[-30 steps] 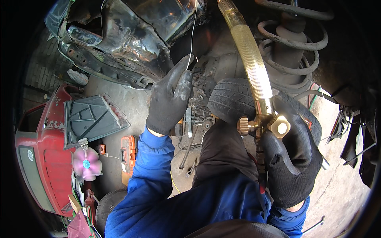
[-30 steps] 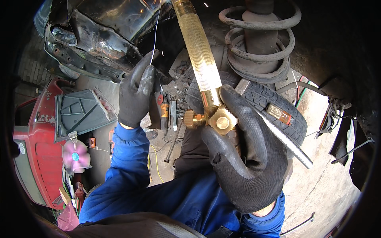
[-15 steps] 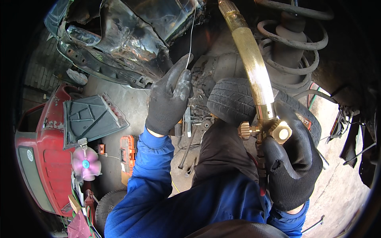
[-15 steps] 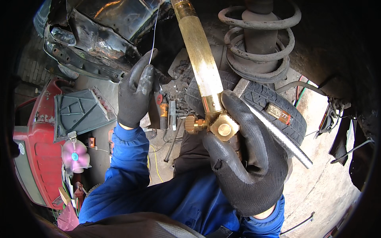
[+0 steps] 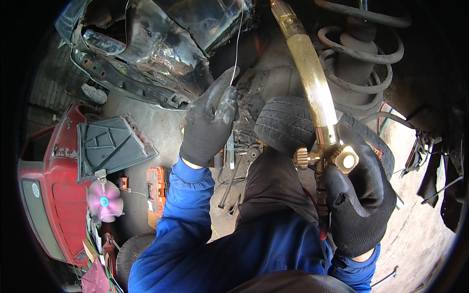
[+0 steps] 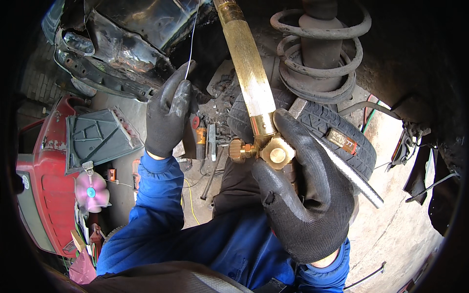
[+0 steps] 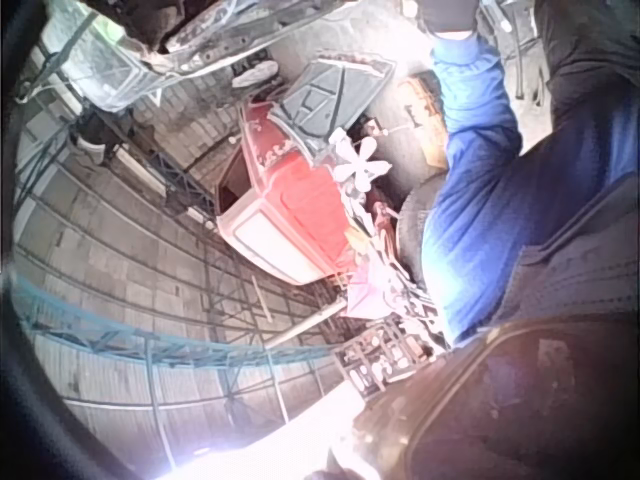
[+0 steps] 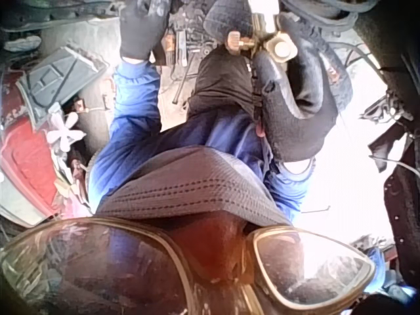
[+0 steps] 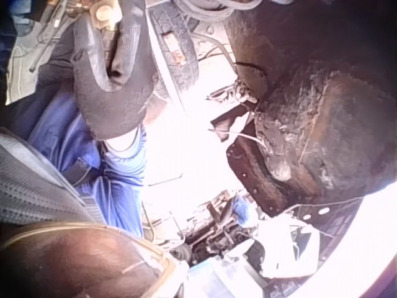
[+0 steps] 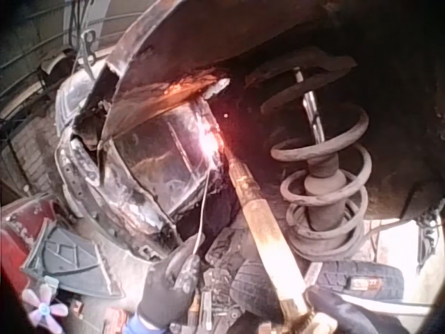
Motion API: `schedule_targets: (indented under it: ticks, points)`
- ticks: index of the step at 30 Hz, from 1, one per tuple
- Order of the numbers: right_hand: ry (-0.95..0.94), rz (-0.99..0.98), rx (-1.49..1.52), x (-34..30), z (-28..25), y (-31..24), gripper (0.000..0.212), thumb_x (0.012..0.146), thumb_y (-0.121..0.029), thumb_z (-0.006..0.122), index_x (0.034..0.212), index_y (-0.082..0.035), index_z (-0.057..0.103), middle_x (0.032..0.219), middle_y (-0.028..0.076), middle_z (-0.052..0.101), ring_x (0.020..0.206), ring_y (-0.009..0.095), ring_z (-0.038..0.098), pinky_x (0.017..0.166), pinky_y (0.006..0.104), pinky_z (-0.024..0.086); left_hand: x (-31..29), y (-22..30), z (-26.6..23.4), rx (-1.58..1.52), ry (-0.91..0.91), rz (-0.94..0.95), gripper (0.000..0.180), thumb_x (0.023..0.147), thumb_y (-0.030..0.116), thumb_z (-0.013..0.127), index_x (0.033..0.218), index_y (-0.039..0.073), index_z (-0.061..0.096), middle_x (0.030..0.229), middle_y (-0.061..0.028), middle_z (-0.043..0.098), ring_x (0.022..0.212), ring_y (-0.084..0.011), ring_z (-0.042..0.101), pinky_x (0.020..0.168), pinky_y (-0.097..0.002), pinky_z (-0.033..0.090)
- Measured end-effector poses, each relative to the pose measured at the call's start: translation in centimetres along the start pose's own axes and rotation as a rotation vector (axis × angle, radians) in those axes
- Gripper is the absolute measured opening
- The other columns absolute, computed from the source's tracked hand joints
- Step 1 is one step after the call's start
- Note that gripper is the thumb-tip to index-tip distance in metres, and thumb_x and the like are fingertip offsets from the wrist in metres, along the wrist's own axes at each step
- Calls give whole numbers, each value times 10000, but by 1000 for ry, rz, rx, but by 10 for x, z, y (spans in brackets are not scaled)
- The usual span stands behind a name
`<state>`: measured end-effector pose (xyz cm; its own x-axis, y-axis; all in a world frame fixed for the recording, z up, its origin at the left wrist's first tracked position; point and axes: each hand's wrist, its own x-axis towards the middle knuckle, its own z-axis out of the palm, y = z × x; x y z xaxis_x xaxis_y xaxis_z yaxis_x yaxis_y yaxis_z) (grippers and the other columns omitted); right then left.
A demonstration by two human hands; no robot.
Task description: The person uses a welding torch to heat and weld sections of a car's front frame and suspension area. They repeatedly apply heat, insert a welding rod, and use a hammer to adjust the metal. The work is performed in a cluttered auto repair shop with tools and parts visible on the floor.
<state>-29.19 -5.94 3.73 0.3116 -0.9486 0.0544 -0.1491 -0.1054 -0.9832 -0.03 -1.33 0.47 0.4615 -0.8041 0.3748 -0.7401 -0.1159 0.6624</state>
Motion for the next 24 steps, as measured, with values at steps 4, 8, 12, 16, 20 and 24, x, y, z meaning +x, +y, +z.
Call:
schedule_targets:
  ticks: [4,8,12,16,20,24]
  points:
    - [-83,-136,-62,7,-6,2,476,971,-145,839,1399,33,733,1253,155,803,1127,241,759,1041,406,582,0,-1,-1,6,-5,11,453,1069,93,650,1516,26,670,1396,-268,749,1309,-386,741,1099,-433,562]
    - [-110,-183,-60,10,-7,6,475,969,-163,840,1390,32,737,1242,156,806,1132,251,761,1053,414,576,0,-2,-1,3,-4,15,457,1066,100,652,1517,29,671,1394,-270,749,1307,-388,741,1098,-431,561]
    - [-114,-176,-98,9,-9,7,468,970,-153,837,1388,33,736,1235,162,807,1135,259,764,1056,417,576,0,-1,-1,18,-2,22,458,1066,103,655,1519,33,672,1391,-270,750,1299,-388,746,1091,-433,565]
    - [-104,-136,-65,6,-7,6,467,972,-143,835,1393,32,732,1237,166,807,1135,261,766,1054,423,579,0,0,-1,32,1,13,457,1066,107,660,1517,36,674,1390,-270,751,1290,-389,750,1081,-435,572]
    - [-88,-178,-62,4,-6,7,466,974,-139,832,1397,29,731,1247,168,806,1141,261,767,1052,427,582,2,1,-1,39,4,12,453,1068,109,662,1515,37,675,1381,-269,755,1279,-387,756,1074,-436,576]
    - [-123,-170,-92,3,-11,8,464,978,-145,826,1399,24,732,1269,170,801,1157,268,765,1058,429,580,5,4,-2,50,-5,11,443,1079,112,653,1514,31,673,1363,-269,763,1257,-376,768,1055,-430,584]
